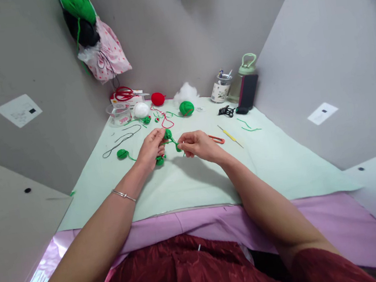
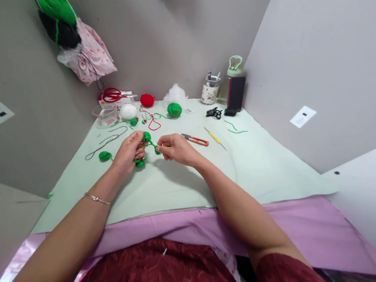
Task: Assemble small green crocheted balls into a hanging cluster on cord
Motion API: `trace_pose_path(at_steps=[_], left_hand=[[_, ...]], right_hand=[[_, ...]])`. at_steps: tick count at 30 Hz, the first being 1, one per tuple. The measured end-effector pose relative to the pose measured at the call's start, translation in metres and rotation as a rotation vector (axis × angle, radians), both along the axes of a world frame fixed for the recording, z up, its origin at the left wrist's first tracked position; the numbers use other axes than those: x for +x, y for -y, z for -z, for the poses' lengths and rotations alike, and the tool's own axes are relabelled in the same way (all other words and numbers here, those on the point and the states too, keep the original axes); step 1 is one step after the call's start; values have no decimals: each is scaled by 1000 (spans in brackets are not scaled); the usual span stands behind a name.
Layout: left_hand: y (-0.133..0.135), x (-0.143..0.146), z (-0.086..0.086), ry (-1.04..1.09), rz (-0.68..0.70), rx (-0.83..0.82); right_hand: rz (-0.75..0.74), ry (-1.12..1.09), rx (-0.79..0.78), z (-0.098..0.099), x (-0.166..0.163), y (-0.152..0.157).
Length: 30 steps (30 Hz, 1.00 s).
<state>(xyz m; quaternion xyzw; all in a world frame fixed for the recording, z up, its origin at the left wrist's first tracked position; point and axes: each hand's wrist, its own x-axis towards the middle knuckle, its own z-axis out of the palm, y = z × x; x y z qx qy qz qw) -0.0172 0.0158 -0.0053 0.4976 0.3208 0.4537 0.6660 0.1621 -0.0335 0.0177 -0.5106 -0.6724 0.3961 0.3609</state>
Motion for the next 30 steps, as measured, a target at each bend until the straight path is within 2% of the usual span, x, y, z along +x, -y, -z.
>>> trace_pose_path(at_steps=[6, 14, 21, 30], left_hand=[[-2, -2, 0, 76, 23, 38], [1, -1, -1, 86, 44, 41], [0, -1, 1, 53, 53, 76], [4, -1, -3, 25, 86, 124]], right_hand=[[188, -177, 90, 6, 8, -10], [188, -298, 235, 4, 1, -6], [223, -193, 226, 2, -6, -1], [169, -48, 168, 2, -9, 4]])
